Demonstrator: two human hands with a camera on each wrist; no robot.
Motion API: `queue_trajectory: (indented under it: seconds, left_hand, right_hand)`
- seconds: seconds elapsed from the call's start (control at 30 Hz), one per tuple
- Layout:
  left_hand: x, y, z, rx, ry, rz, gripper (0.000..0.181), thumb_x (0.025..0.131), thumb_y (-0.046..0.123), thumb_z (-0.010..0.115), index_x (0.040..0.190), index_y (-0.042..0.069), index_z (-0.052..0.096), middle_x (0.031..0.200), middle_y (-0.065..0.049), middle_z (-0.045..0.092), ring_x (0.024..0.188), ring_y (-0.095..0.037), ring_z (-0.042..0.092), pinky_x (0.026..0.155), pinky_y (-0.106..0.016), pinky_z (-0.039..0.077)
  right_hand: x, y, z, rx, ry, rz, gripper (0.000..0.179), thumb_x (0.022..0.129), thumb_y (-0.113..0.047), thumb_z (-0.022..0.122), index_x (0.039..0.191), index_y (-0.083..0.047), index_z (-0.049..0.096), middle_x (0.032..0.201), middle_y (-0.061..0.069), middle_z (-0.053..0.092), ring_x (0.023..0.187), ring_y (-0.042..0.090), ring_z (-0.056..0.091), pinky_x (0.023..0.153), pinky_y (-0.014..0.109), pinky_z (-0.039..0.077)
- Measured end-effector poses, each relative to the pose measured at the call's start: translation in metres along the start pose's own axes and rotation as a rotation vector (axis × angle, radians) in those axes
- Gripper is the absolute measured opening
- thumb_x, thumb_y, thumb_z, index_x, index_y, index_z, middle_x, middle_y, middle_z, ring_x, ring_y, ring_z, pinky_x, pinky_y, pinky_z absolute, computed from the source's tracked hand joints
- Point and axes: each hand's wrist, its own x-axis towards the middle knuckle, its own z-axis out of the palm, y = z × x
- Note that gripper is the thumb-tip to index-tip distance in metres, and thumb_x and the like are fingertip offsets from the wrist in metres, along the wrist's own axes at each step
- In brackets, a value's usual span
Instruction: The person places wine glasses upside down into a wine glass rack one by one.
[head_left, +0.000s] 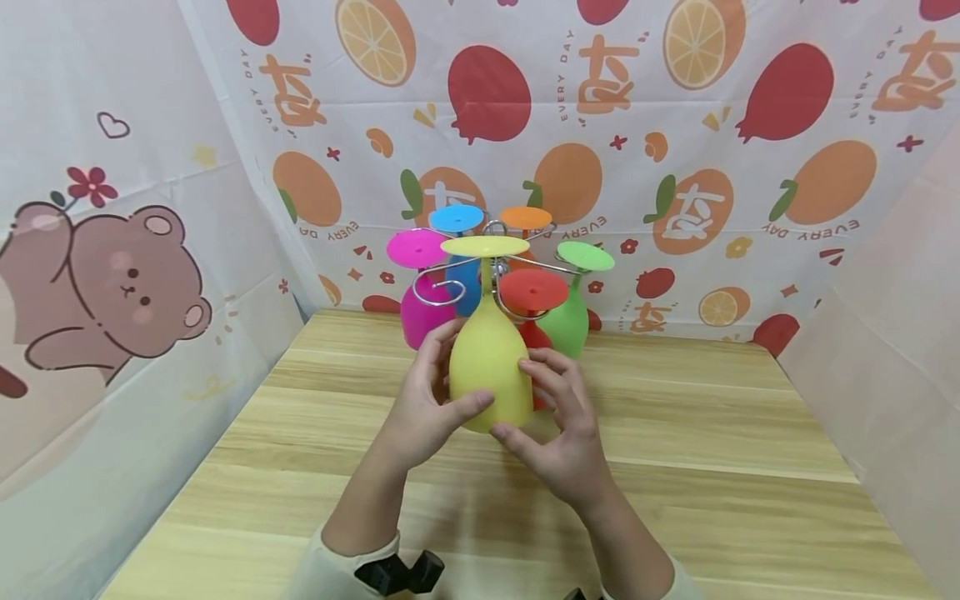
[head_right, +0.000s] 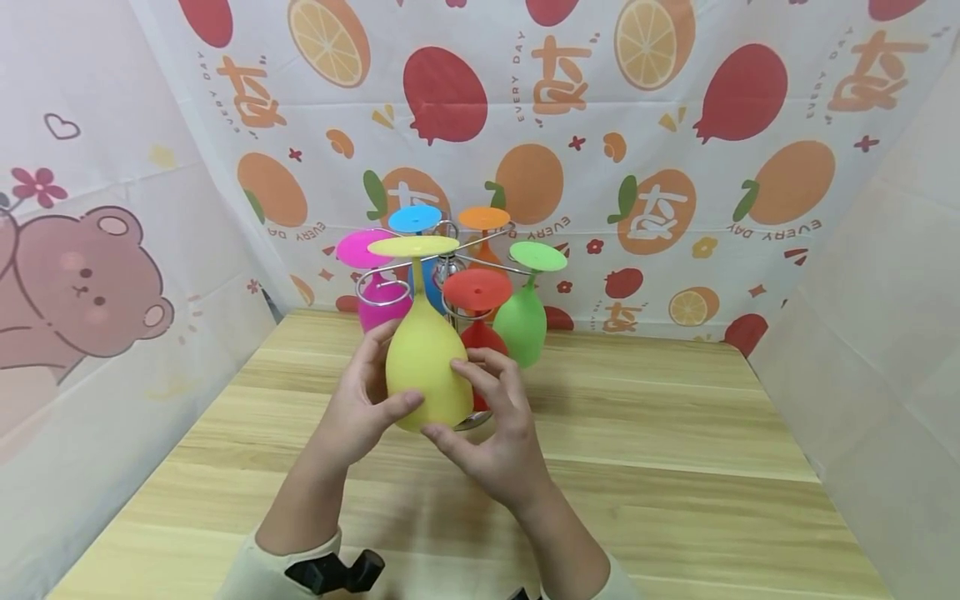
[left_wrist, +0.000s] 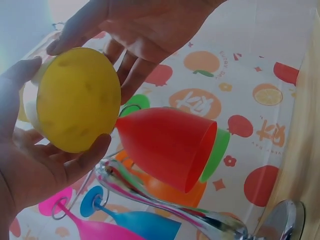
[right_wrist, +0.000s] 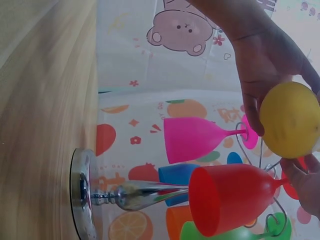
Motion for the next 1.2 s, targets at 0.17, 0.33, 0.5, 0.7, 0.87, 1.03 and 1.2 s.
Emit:
queue_trajectory:
  seconds: [0.17, 0.33, 0.5, 0.7, 0.87, 1.03, 1.2]
  left_hand:
    - [0.000, 0.002, -0.011, 0.054, 0.058, 0.016, 0.075, 0.085, 0.016, 0.076, 0.147, 0.022, 0.035, 0.138, -0.006, 0.049, 0.121, -0.030, 0.052, 0.085, -0.039, 0.058]
    - [0.001, 0.005, -0.025, 0.135, 0.121, 0.014, 0.074, 0.082, 0.009, 0.077, 0.145, 0.024, 0.039, 0.134, -0.005, 0.050, 0.119, -0.029, 0.052, 0.084, -0.042, 0.058]
    - [0.000, 0.004, -0.032, 0.207, 0.120, -0.002, 0.075, 0.080, 0.010, 0.080, 0.143, 0.024, 0.041, 0.133, -0.004, 0.049, 0.119, -0.029, 0.050, 0.085, -0.047, 0.057]
    - [0.002, -0.004, -0.032, 0.274, 0.082, -0.052, 0.077, 0.078, 0.016, 0.083, 0.141, 0.025, 0.041, 0.133, 0.000, 0.048, 0.122, -0.026, 0.047, 0.086, -0.045, 0.057]
    - [0.006, -0.009, -0.033, 0.281, 0.077, -0.064, 0.076, 0.078, 0.018, 0.084, 0.140, 0.025, 0.041, 0.133, -0.001, 0.048, 0.122, -0.026, 0.047, 0.085, -0.045, 0.058]
    - [0.008, -0.010, -0.034, 0.280, 0.082, -0.066, 0.076, 0.078, 0.019, 0.084, 0.140, 0.025, 0.041, 0.132, -0.001, 0.049, 0.123, -0.026, 0.047, 0.085, -0.045, 0.058]
    - [0.009, -0.012, -0.036, 0.273, 0.086, -0.077, 0.075, 0.078, 0.020, 0.084, 0.140, 0.026, 0.041, 0.133, -0.001, 0.049, 0.123, -0.026, 0.047, 0.086, -0.045, 0.058]
  right_hand:
    - [0.001, 0.001, -0.003, -0.048, -0.003, -0.026, 0.063, 0.075, 0.006, 0.077, 0.133, -0.006, 0.055, 0.136, 0.017, 0.046, 0.127, 0.027, 0.048, 0.098, 0.037, 0.052]
    - [0.004, 0.008, -0.009, -0.223, 0.113, 0.022, 0.055, 0.080, -0.004, 0.077, 0.131, -0.007, 0.057, 0.134, 0.010, 0.052, 0.125, 0.021, 0.048, 0.092, 0.034, 0.054]
    - [0.007, 0.021, -0.015, -0.313, 0.148, 0.205, 0.068, 0.081, -0.021, 0.080, 0.141, -0.013, 0.049, 0.141, 0.003, 0.047, 0.130, 0.018, 0.043, 0.097, 0.047, 0.052]
    - [0.007, 0.036, -0.016, -0.279, 0.041, 0.449, 0.087, 0.082, -0.037, 0.079, 0.153, -0.021, 0.032, 0.152, -0.006, 0.036, 0.140, 0.020, 0.035, 0.095, 0.052, 0.052]
    - [0.006, 0.046, -0.013, -0.247, 0.001, 0.488, 0.090, 0.082, -0.037, 0.079, 0.154, -0.025, 0.028, 0.151, -0.005, 0.039, 0.138, 0.021, 0.038, 0.093, 0.050, 0.054]
    - [0.006, 0.051, -0.012, -0.207, -0.010, 0.496, 0.088, 0.083, -0.036, 0.079, 0.154, -0.028, 0.028, 0.146, -0.005, 0.043, 0.135, 0.020, 0.041, 0.093, 0.049, 0.054]
    - [0.006, 0.052, -0.011, -0.184, -0.004, 0.496, 0.084, 0.084, -0.034, 0.078, 0.152, -0.027, 0.030, 0.143, -0.004, 0.045, 0.130, 0.020, 0.045, 0.094, 0.047, 0.054]
